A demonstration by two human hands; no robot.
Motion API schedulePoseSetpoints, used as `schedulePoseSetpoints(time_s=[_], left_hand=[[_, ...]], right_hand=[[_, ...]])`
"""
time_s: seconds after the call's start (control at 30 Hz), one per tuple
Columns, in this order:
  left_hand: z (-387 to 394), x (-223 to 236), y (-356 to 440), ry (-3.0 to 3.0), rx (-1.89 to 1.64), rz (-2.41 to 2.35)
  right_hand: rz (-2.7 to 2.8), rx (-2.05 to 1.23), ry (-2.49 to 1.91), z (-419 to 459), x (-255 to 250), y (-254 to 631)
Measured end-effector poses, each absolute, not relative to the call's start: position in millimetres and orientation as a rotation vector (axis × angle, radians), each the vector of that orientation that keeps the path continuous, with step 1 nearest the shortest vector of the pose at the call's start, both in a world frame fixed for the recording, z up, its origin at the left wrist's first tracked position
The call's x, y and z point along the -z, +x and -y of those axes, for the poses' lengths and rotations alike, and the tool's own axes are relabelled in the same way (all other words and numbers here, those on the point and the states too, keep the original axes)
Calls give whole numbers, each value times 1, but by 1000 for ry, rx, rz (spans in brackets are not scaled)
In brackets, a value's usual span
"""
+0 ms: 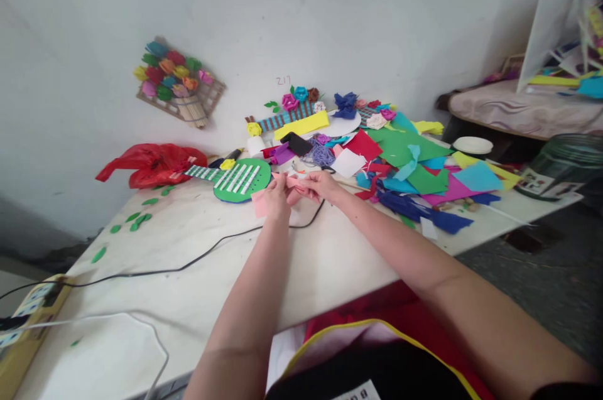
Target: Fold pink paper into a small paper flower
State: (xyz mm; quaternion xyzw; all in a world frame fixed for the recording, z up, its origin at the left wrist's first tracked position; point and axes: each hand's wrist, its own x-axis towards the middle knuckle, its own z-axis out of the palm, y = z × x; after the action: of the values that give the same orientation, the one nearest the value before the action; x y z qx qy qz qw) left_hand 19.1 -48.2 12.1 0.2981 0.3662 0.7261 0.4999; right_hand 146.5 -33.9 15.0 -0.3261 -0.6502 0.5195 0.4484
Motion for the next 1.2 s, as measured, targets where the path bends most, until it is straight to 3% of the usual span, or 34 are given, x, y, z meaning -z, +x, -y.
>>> schedulePoseSetpoints(time_s=[0.27,0.57,1.0,1.2], left_hand=[[46,-16,8,732,-1903,-984],[39,-7,-24,762,-2128,-1330],[37,-3,-44,1089,-1745,-2271],[40,-3,-41,1255,-1621,-2403]], right_hand=[[1635,-1286,-836,31,-16,146],[1445,-997,-1054,14,-15,179],[1525,-1162,-1297,13,-16,185],[1560,-1088,-1426,14,-15,182]])
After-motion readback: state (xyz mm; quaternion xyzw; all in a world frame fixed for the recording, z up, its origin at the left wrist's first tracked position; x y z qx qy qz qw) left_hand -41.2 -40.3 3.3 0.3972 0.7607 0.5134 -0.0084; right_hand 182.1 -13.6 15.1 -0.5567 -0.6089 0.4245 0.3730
